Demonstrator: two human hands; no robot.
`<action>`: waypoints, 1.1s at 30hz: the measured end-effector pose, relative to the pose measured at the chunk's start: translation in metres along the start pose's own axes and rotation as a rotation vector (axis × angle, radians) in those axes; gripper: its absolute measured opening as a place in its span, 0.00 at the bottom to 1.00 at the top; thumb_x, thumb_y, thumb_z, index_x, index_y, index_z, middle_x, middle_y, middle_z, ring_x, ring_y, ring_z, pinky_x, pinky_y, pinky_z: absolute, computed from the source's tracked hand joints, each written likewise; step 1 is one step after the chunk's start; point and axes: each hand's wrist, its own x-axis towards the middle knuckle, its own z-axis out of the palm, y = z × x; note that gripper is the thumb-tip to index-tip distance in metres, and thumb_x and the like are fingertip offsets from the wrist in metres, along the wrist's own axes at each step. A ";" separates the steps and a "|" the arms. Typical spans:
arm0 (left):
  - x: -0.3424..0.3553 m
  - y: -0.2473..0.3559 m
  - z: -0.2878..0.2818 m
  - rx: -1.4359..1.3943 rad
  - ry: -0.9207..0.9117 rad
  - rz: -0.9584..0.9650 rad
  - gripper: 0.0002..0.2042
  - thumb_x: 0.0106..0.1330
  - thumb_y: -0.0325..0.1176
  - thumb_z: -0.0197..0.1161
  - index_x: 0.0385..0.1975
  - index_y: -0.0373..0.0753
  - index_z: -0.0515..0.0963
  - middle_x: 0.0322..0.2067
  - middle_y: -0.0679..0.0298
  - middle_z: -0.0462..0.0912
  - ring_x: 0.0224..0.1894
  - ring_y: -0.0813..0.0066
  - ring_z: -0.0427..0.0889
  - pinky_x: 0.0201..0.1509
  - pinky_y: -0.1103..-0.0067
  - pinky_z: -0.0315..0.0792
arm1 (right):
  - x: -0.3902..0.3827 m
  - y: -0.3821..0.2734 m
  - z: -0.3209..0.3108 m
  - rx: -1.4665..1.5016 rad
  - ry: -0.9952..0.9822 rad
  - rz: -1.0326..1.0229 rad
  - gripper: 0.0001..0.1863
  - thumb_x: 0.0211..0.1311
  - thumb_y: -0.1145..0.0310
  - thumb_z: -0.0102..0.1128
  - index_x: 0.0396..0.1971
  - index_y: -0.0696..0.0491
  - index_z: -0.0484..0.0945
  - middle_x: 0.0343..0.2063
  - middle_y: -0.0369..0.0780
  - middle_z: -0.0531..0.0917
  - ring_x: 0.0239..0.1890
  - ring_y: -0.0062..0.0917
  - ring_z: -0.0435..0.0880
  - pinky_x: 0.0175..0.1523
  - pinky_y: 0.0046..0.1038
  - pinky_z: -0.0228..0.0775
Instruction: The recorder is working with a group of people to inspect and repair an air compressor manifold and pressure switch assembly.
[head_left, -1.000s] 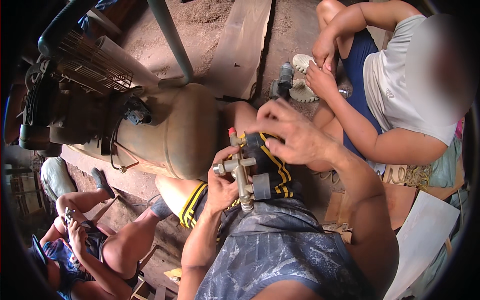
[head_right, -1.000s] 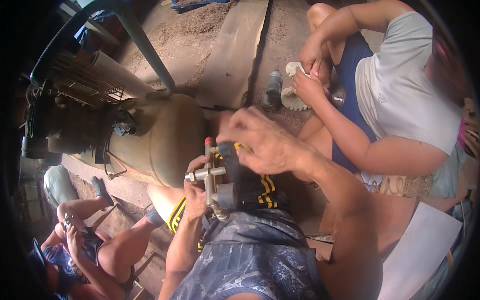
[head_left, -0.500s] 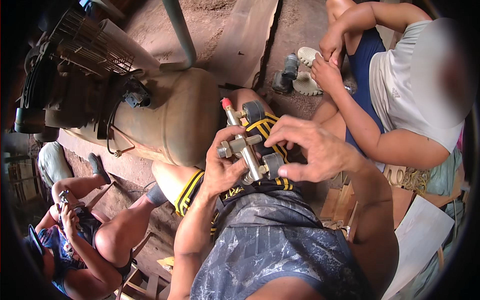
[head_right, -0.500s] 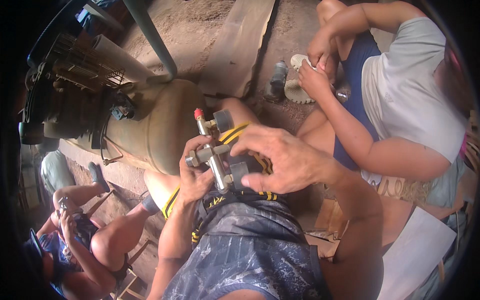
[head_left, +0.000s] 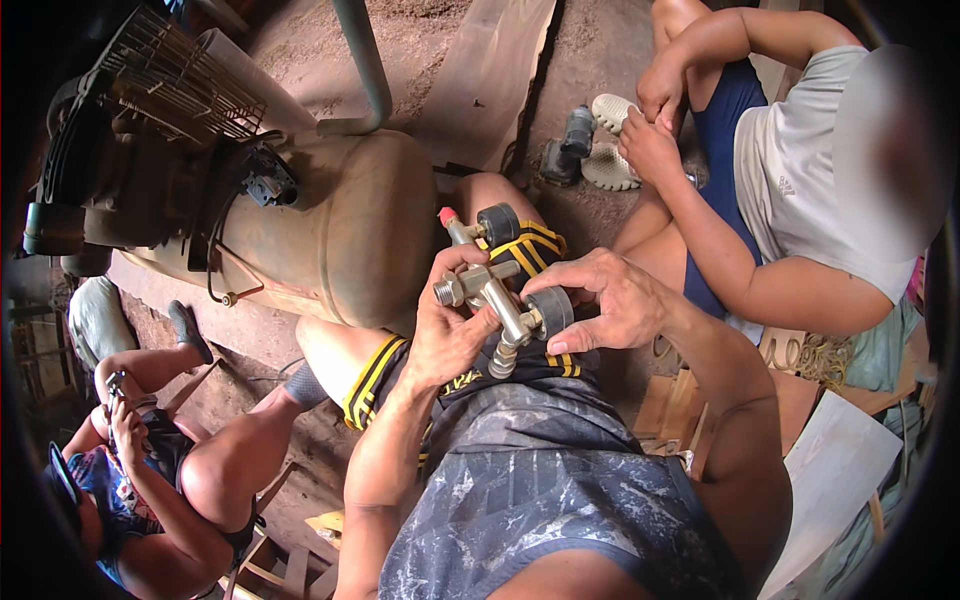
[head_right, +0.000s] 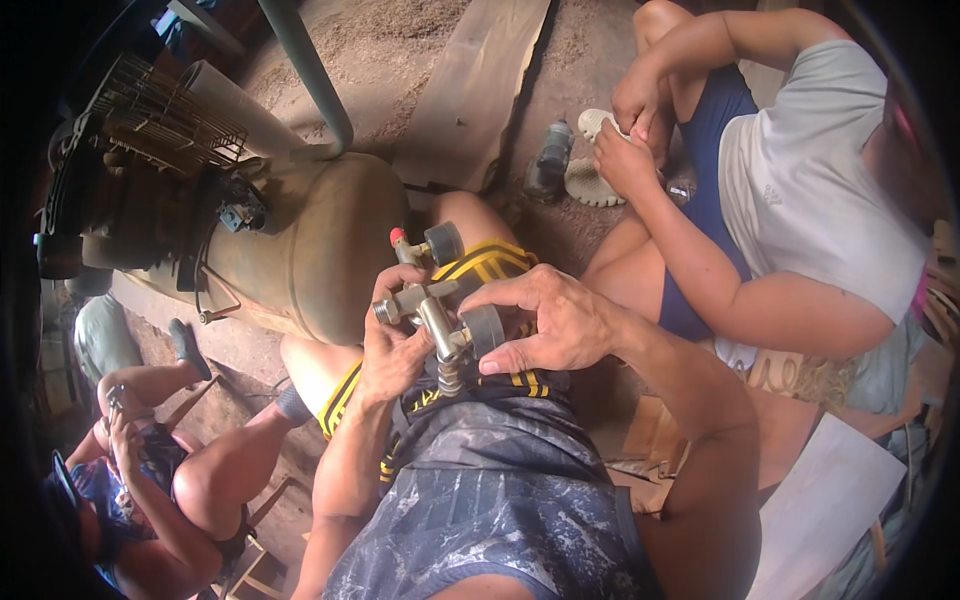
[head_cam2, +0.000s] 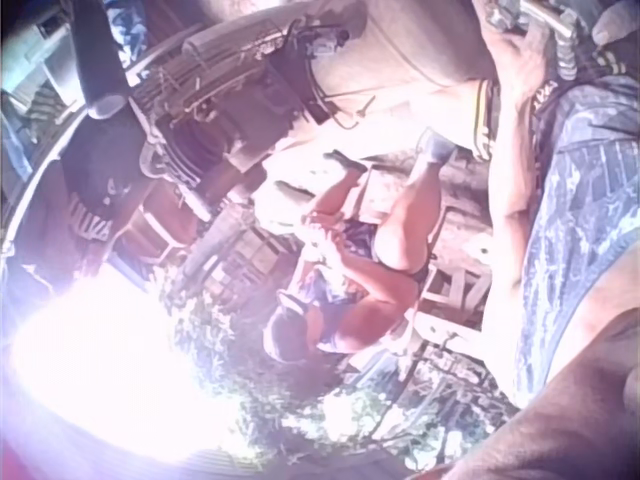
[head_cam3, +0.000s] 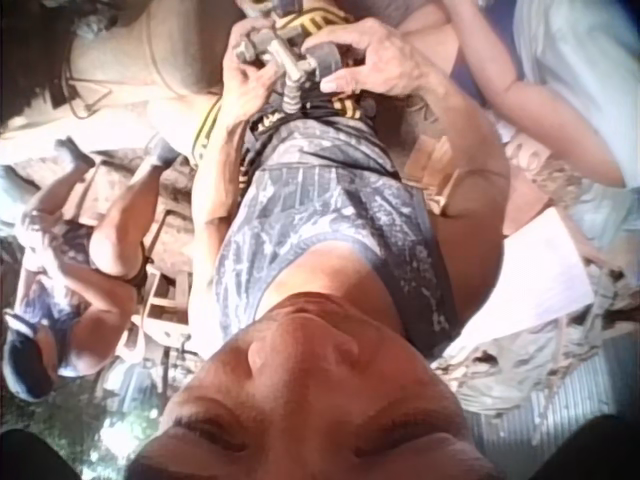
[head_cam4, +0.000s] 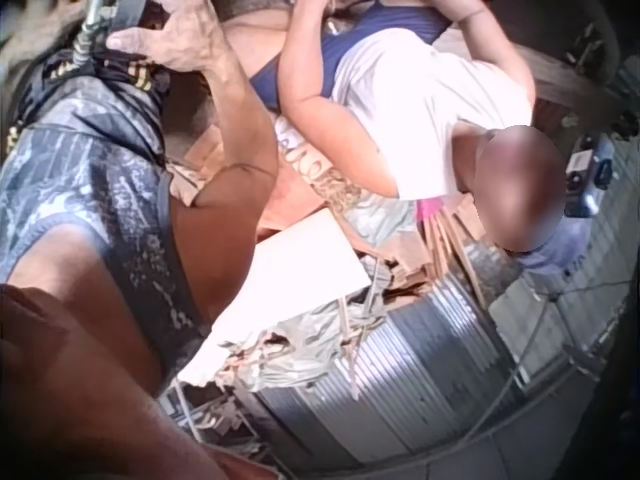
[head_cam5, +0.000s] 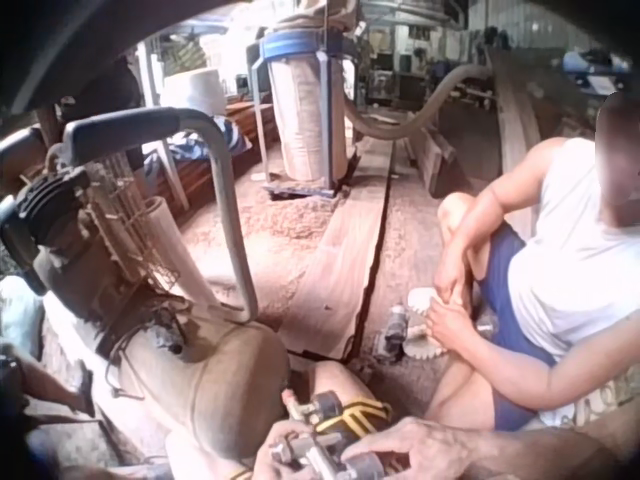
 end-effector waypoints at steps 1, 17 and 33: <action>-0.001 0.000 -0.001 -0.036 -0.007 -0.015 0.23 0.69 0.25 0.66 0.58 0.40 0.63 0.40 0.64 0.82 0.42 0.79 0.83 0.49 0.80 0.79 | 0.000 0.002 0.000 0.080 0.001 0.014 0.29 0.56 0.54 0.76 0.51 0.58 0.79 0.34 0.43 0.87 0.37 0.29 0.87 0.45 0.29 0.77; -0.017 -0.001 0.042 0.210 0.458 -0.033 0.07 0.67 0.27 0.68 0.37 0.37 0.75 0.26 0.72 0.78 0.28 0.89 0.73 0.30 0.87 0.67 | -0.003 -0.001 0.069 0.140 0.498 0.202 0.21 0.72 0.52 0.56 0.33 0.58 0.75 0.20 0.41 0.79 0.21 0.23 0.78 0.28 0.30 0.68; -0.021 -0.013 0.035 0.014 0.448 0.008 0.07 0.68 0.29 0.66 0.35 0.38 0.74 0.24 0.70 0.79 0.24 0.88 0.71 0.26 0.88 0.64 | 0.001 0.006 0.068 0.388 0.420 0.225 0.17 0.67 0.59 0.52 0.26 0.59 0.73 0.20 0.37 0.73 0.26 0.18 0.70 0.32 0.24 0.61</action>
